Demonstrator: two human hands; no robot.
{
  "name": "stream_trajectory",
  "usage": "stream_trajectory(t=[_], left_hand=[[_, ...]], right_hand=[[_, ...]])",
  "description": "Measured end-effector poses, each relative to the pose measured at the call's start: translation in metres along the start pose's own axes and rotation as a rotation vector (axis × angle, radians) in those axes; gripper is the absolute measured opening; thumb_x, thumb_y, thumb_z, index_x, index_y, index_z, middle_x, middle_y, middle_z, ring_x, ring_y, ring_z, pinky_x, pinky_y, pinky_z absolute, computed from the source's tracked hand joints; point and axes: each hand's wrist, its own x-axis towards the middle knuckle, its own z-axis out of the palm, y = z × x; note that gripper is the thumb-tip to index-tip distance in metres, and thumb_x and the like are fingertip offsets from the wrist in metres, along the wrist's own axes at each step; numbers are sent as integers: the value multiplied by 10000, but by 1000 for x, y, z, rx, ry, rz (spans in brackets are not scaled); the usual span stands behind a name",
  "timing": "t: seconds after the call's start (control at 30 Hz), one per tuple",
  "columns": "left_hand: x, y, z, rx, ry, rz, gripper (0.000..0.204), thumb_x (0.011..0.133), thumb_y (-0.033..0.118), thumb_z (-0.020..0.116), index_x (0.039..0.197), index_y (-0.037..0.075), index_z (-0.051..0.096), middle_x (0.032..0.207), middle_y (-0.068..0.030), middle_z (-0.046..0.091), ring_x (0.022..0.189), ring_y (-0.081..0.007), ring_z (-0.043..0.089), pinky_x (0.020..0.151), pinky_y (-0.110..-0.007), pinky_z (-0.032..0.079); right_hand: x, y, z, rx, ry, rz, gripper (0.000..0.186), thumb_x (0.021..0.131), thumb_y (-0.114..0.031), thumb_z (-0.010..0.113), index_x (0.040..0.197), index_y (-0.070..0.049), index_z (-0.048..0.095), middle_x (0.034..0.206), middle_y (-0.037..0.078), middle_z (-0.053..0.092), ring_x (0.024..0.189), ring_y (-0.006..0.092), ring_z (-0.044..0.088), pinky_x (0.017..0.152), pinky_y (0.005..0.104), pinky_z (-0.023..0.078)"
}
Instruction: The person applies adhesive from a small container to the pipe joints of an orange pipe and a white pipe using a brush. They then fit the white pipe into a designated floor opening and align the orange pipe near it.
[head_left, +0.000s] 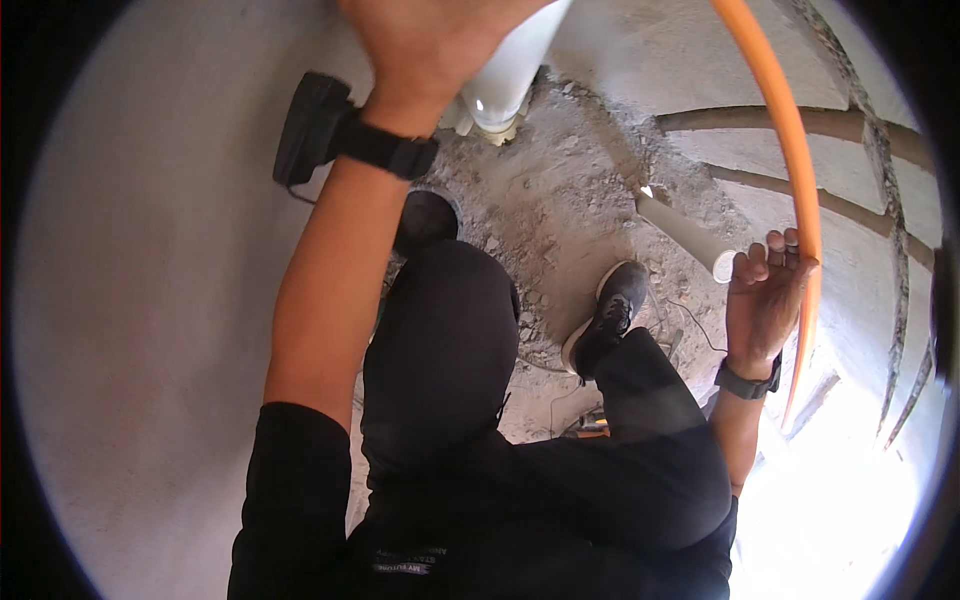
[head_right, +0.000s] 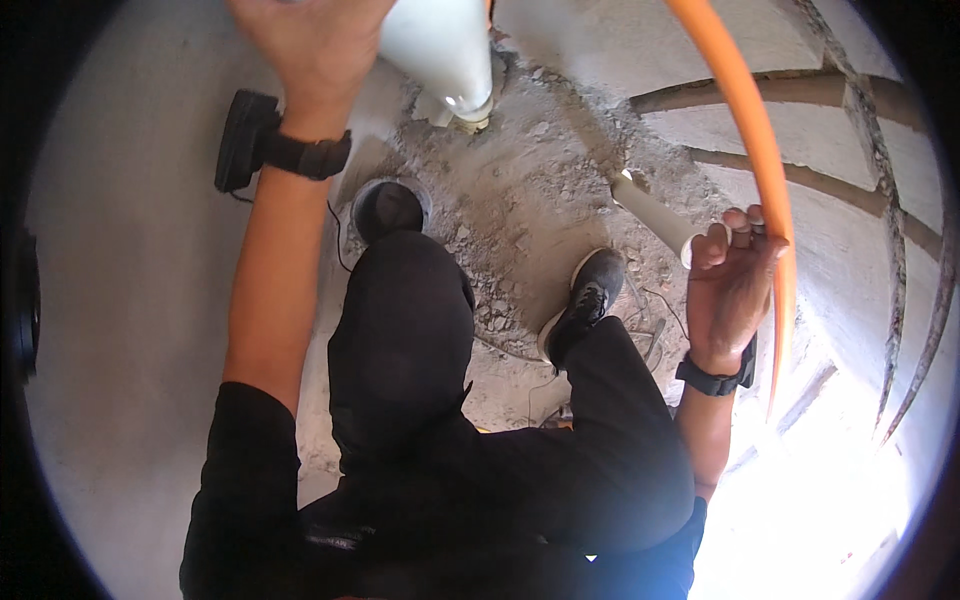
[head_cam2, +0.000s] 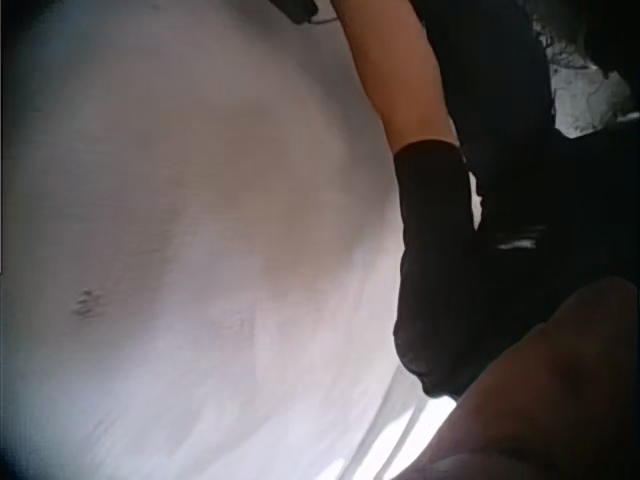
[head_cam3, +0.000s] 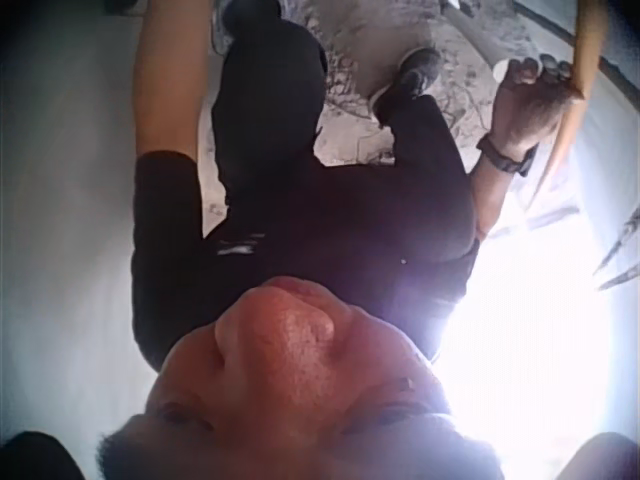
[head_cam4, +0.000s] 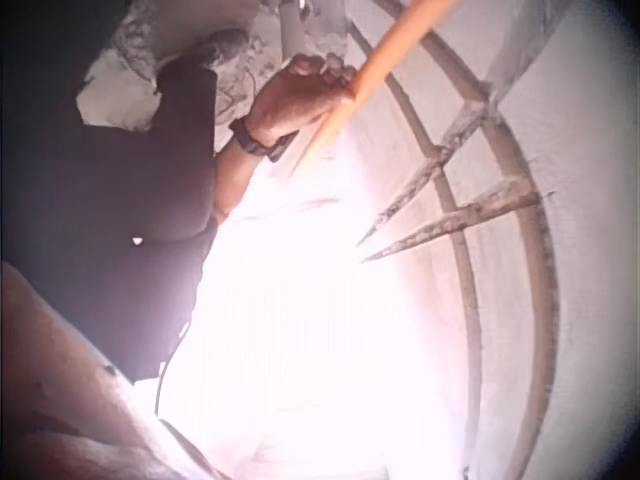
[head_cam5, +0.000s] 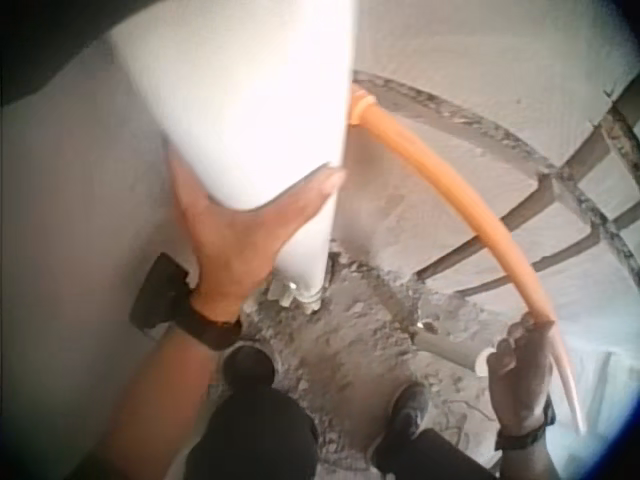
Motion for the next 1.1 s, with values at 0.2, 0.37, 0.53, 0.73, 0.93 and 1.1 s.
stream_trajectory(t=[0.2,0.37,0.53,0.73,0.93,1.1], left_hand=[[3,7,-5,-54,84,-54,728,698,80,883,1288,-16,466,1144,-151,612,1033,-245,636,885,-380,553],[12,10,-1,-142,127,-84,751,690,75,891,1295,-13,454,1146,-152,614,1045,-239,636,903,-378,555],[-12,13,-7,-41,-57,-100,759,682,52,892,1292,-25,446,1139,-140,613,1039,-210,629,911,-364,553],[-6,14,-10,-72,58,45,512,713,3,865,1134,-28,574,1037,-115,669,860,-171,665,850,-323,560],[-12,18,-2,54,12,-156,713,691,73,866,1267,-23,458,1161,-113,577,1044,-206,582,910,-355,502],[-7,16,-8,40,-69,-207,823,678,133,898,1315,-26,402,1205,-139,563,1089,-226,572,929,-368,497]], right_hand=[[21,-3,6,-76,-20,-74,411,1018,-447,524,1209,-89,588,1106,33,663,802,104,509,754,265,420],[38,-23,20,-202,-63,-173,417,1022,-433,524,1205,-64,589,1066,54,670,842,109,540,786,260,435],[44,-20,2,-214,-54,-233,395,1062,-385,449,1228,-43,558,1061,124,703,771,135,588,740,278,459],[37,-2,17,-200,-40,-210,434,1079,-404,380,1193,-25,558,1003,148,687,800,187,631,746,310,493],[8,-2,26,-124,-21,-34,533,1061,-515,335,1158,-42,559,981,149,676,796,215,627,728,325,477],[-21,-16,-14,-38,147,-116,463,1059,-462,414,1136,-38,581,936,109,671,786,177,610,714,297,465]])
